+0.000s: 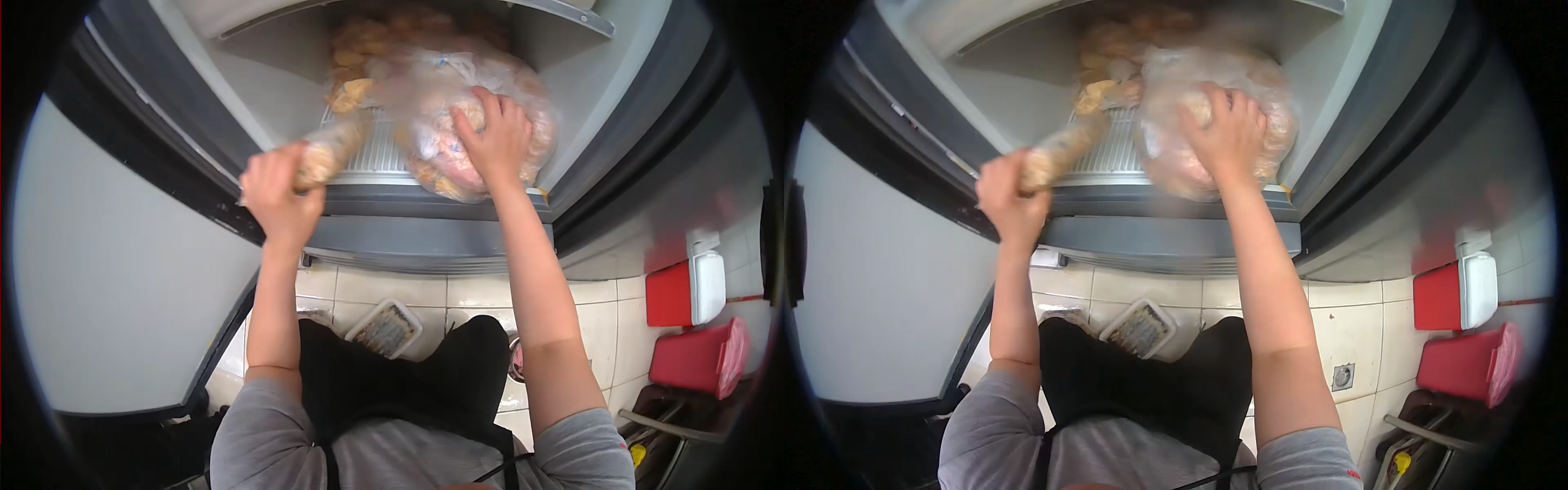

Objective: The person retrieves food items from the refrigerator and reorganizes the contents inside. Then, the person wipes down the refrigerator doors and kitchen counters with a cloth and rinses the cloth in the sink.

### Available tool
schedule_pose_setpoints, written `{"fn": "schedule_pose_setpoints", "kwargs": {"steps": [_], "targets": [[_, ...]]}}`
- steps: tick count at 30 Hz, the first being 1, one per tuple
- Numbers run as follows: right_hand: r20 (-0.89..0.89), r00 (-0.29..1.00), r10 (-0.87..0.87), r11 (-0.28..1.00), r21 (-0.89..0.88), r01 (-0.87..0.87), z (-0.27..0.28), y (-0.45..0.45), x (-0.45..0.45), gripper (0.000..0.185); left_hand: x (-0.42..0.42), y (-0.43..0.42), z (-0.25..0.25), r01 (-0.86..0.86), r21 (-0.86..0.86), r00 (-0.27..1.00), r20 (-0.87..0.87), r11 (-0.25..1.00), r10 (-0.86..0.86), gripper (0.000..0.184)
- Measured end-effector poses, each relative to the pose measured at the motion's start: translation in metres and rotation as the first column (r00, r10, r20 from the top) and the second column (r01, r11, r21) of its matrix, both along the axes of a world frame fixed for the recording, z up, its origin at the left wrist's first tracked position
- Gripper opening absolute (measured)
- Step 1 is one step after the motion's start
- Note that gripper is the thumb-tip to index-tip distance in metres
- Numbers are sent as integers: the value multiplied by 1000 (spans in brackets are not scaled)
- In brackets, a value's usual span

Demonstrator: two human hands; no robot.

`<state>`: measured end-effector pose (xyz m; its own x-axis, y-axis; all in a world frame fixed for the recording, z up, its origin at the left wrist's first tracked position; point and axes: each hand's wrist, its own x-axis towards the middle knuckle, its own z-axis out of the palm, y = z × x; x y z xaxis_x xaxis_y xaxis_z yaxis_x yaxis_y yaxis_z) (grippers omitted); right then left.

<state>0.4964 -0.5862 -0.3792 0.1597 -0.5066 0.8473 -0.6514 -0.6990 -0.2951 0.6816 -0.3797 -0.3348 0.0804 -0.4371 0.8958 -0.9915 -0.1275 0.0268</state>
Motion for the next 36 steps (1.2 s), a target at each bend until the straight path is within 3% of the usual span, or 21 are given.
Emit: {"fn": "schedule_pose_setpoints", "kwargs": {"steps": [1, 4, 6, 7, 9, 13, 15, 17, 19, 22, 23, 25, 26, 29, 31, 32, 34, 35, 36], "targets": [[-1, 1000, 14, 1000, -3, -14, -1, -1, 0, 41, 0, 5, -20, 15, 166, 999, 35, 986, -21, 42], [7, 1000, 15, 999, -46, -15, -1, 2, 1, 41, 5, -6, -65, 22, 253, 992, 114, 967, -52, 45], [-14, 1000, 1, 1000, -17, -1, 2, 4, 0, 42, 12, -16, -76, 111, 365, 993, -67, 924, -93, 48], [-12, 1000, 3, 1000, -24, -4, 3, 3, 0, 42, 20, -18, -73, 108, 359, 994, -64, 927, -91, 48], [-17, 1000, -13, 1000, -19, 12, 2, 5, 0, 42, 33, -18, -66, 298, 480, 945, -271, 825, -183, 49], [-12, 1000, 1, 999, -44, -2, 2, 2, 2, 42, 50, -39, -36, 365, 614, 916, -373, 699, -151, 51], [-19, 1000, -8, 999, -31, 8, 3, 4, 2, 42, 48, -69, 5, 371, 729, 692, -630, 575, 352, 50], [-29, 999, -14, 1000, -22, 13, 4, 5, 1, 42, 70, -114, -8, 85, 664, 899, -373, 743, 231, 53], [-37, 999, -33, 999, -13, 33, 4, 5, 2, 42, 116, -178, -39, 60, 744, 943, -261, 666, 207, 54], [-37, 999, -24, 999, -26, 23, 4, 2, 2, 41, 148, -237, -65, 147, 767, 965, -250, 624, 81, 58], [-36, 999, -24, 999, -38, 22, 3, 1, 3, 40, 147, -239, -66, 166, 766, 963, -261, 621, 65, 58], [-41, 998, -37, 998, -44, 36, 1, -1, 2, 39, 142, -236, -61, 280, 662, 880, -467, 695, 89, 64], [-43, 998, -35, 998, -44, 33, 2, 0, 2, 39, 147, -240, -67, 290, 667, 880, -468, 686, 83, 64], [-41, 998, -38, 999, -41, 37, 0, 2, 3, 38, 151, -244, -68, 256, 562, 883, -467, 786, 47, 56], [-37, 998, -52, 997, -52, 50, 2, 0, 2, 38, 136, -233, -48, 77, 566, 891, -409, 820, 199, 58], [-34, 998, -47, 997, -55, 45, 3, 0, 2, 38, 137, -235, -44, 84, 562, 892, -410, 823, 189, 58], [-37, 998, -41, 998, -54, 39, 1, 0, 1, 38, 144, -234, -44, 26, 188, 858, -507, 982, 75, 53], [-35, 999, -41, 998, -50, 40, 1, 0, 1, 38, 143, -230, -40, 25, 190, 858, -508, 981, 77, 53], [-29, 999, -39, 998, -47, 38, 2, 1, 2, 38, 141, -220, -29, 219, 55, 748, -651, 974, -131, 48]]}}
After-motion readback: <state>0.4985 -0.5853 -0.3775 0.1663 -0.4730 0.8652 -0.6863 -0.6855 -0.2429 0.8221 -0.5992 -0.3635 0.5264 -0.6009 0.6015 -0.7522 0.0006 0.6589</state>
